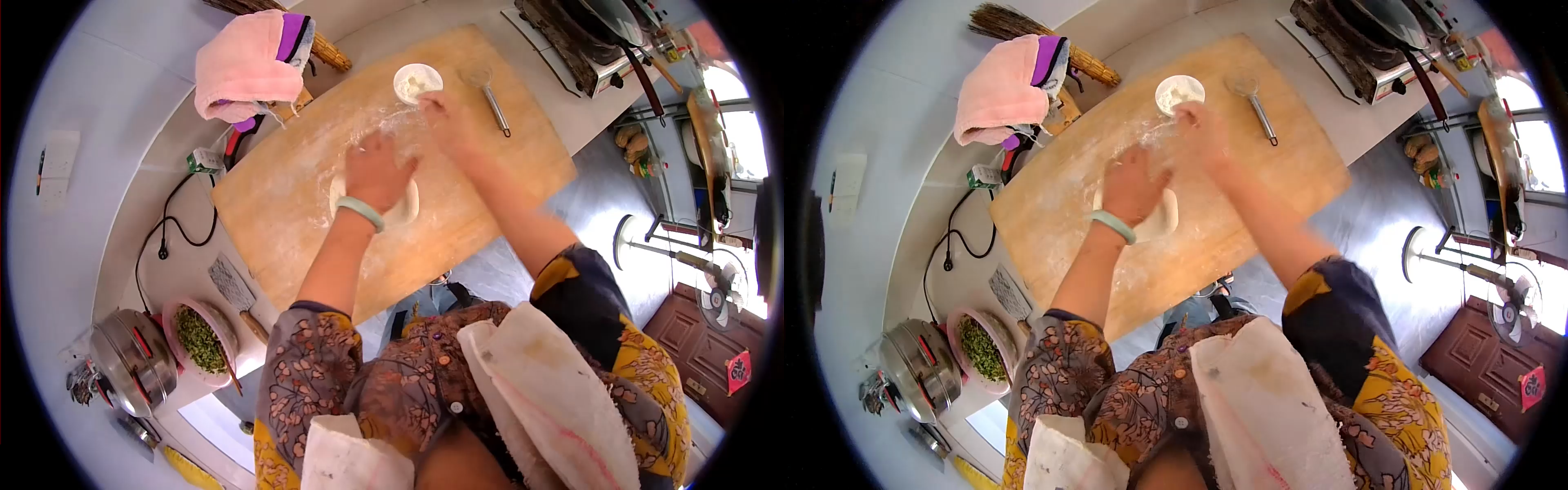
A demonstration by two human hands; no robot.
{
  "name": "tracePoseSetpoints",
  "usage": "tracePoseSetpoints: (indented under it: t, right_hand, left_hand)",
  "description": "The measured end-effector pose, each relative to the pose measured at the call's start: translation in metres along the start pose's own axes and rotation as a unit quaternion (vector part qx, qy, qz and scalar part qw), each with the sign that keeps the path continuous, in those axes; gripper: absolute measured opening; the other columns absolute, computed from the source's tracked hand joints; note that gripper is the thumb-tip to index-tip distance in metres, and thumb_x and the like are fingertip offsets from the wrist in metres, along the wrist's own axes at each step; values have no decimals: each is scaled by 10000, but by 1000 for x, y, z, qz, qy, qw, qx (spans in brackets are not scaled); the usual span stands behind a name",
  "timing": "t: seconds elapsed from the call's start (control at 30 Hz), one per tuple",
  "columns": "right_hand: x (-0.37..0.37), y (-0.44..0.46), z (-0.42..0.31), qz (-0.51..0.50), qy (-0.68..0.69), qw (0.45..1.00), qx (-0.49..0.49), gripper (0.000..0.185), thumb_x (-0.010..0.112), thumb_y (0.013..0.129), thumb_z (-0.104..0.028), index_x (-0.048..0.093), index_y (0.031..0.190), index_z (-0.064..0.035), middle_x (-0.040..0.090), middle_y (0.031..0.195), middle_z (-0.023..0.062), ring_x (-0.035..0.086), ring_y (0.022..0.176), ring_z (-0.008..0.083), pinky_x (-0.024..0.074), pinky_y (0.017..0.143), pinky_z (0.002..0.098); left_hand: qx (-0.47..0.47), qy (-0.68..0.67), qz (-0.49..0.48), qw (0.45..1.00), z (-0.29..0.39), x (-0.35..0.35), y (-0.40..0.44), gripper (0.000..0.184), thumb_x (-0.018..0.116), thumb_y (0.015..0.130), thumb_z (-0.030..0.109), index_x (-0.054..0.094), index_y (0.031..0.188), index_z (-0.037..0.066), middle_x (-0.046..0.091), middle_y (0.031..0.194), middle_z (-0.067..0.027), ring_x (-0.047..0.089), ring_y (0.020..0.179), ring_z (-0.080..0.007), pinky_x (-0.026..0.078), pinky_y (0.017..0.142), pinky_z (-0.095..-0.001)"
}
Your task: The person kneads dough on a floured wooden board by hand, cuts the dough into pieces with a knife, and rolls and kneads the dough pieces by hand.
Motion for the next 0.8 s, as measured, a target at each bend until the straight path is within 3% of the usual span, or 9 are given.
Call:
tracePoseSetpoints:
  t: [0.1, 0.2, 0.27, 0.37, 0.47, 0.6, 0.67, 0.77, 0.8]
  right_hand:
    - [-21, 43, -17, -132, -276, 952, -1, 248, 592, 940, -266, 690, 1035, -59, 718, 992, 137, 676, 887, 308, 529, 804, 394]
    - [-2, 65, -16, -147, -382, 902, -139, 220, 571, 917, -191, 705, 1018, -48, 714, 1058, 176, 678, 972, 376, 547, 823, 457]
    - [11, 78, -10, -207, -449, 865, -84, 238, 571, 917, -200, 702, 1057, -58, 708, 1075, 180, 678, 992, 371, 549, 829, 467]
    - [15, 89, -8, -246, -486, 834, -84, 254, 569, 913, -176, 693, 1097, -53, 703, 1086, 192, 677, 1014, 364, 547, 832, 471]
    - [13, 96, 4, -246, -452, 855, -63, 271, 558, 913, -148, 674, 1136, -46, 700, 1073, 203, 676, 1004, 364, 542, 822, 467]
    - [-24, 58, -16, -157, -248, 955, -51, 299, 534, 931, -139, 625, 1194, -31, 695, 1054, 207, 674, 945, 363, 531, 797, 458]
    - [-44, 18, -37, -118, -175, 976, -58, 294, 520, 953, -142, 604, 1215, -40, 688, 1040, 215, 666, 915, 357, 519, 786, 443]
    - [-32, -32, -28, -249, -284, 923, -71, 275, 526, 946, -116, 616, 1189, -23, 688, 1019, 210, 661, 890, 356, 515, 778, 427]
    - [-35, -42, -32, -212, -225, 946, -96, 275, 532, 940, -110, 621, 1186, -26, 686, 1026, 212, 658, 897, 362, 517, 782, 424]
  left_hand:
    - [-13, 58, -152, 987, 14, 12, -12, 665, 619, 881, 510, 564, 1319, 13, 579, 1335, -198, 552, 1227, -359, 351, 1091, -483]
    - [-26, 78, -254, 964, 28, -12, -26, 635, 636, 857, 518, 616, 1270, 36, 586, 1335, -174, 560, 1227, -336, 356, 1087, -463]
    - [-35, 93, -284, 954, 34, -25, -39, 569, 653, 849, 493, 653, 1215, 57, 601, 1319, -148, 556, 1234, -316, 352, 1086, -463]
    - [60, 41, -45, 996, 23, -15, -105, 507, 682, 838, 425, 639, 1192, 64, 613, 1278, -136, 559, 1194, -319, 343, 1062, -510]
    - [58, 5, 69, 996, 16, -10, -160, 485, 721, 814, 374, 628, 1195, 87, 601, 1279, -103, 521, 1226, -307, 309, 1087, -541]
    - [66, -21, 89, 994, -6, 11, -218, 523, 737, 809, 319, 594, 1265, 106, 569, 1343, -95, 470, 1303, -327, 255, 1131, -554]
    - [72, -10, 80, 994, -9, 21, -241, 518, 726, 819, 305, 587, 1277, 109, 560, 1359, -97, 465, 1307, -329, 254, 1129, -559]
    - [77, -1, 67, 995, -12, 26, -252, 520, 711, 823, 283, 576, 1295, 112, 546, 1383, -101, 460, 1311, -330, 257, 1125, -561]
    - [80, 1, 63, 995, -12, 24, -248, 522, 706, 823, 275, 573, 1300, 112, 541, 1392, -102, 459, 1312, -330, 259, 1124, -561]
Point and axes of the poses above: each hand's wrist, its own y-axis towards the middle knuckle, its own x-axis out of the palm, z = x × y, the point moved 2 cm from there along y, towards the middle knuckle
